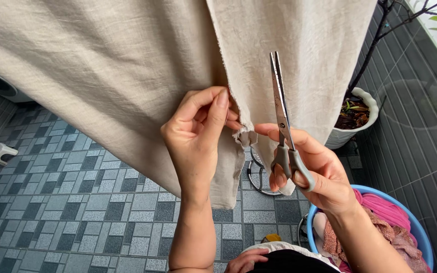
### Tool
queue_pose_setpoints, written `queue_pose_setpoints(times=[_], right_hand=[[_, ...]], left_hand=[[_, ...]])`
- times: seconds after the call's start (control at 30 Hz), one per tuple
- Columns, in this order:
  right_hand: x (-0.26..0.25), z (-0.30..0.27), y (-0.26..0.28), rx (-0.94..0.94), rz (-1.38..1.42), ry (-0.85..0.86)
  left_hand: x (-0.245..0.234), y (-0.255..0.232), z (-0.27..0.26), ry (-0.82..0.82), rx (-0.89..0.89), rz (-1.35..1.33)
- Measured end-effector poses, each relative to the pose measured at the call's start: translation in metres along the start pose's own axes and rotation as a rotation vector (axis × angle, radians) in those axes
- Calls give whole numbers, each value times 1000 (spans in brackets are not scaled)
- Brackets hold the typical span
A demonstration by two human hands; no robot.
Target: Hanging washed clothes on a balcony drying rack using hangers and trimming loose threads from trousers with scissors.
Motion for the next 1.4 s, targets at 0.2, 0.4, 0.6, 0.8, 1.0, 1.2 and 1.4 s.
queue_pose_setpoints(times=[0.2,0.4,0.6,0.8,1.0,1.2,1.4], right_hand=[[-9,-5,4,25,20,-39],[-13,-37,-4,104,81,-107],[19,-39,-8,254,19,125],[28,-34,-14,369,-183,165],[32,-26,-7,321,-263,192],[37,-6,1,296,-352,194],[50,14,8,264,-444,208]], left_hand=[[2,-7,-15,-24,32,-50],[-3,-12,-37,-136,79,19],[-15,-37,-57,-274,274,422],[-15,-51,-67,-359,411,693],[-12,-52,-68,-386,456,762],[-10,-52,-65,-413,553,835],[-13,-53,-63,-413,559,833]])
Point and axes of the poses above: each hand's wrist, its own z-axis towards the middle knuckle, its own x-axis out of the palm, y = z × x, the point moved 6 cm from there along z, towards the middle knuckle, and after that the axes turned 3 degrees about -x, right-handed, at the moved point
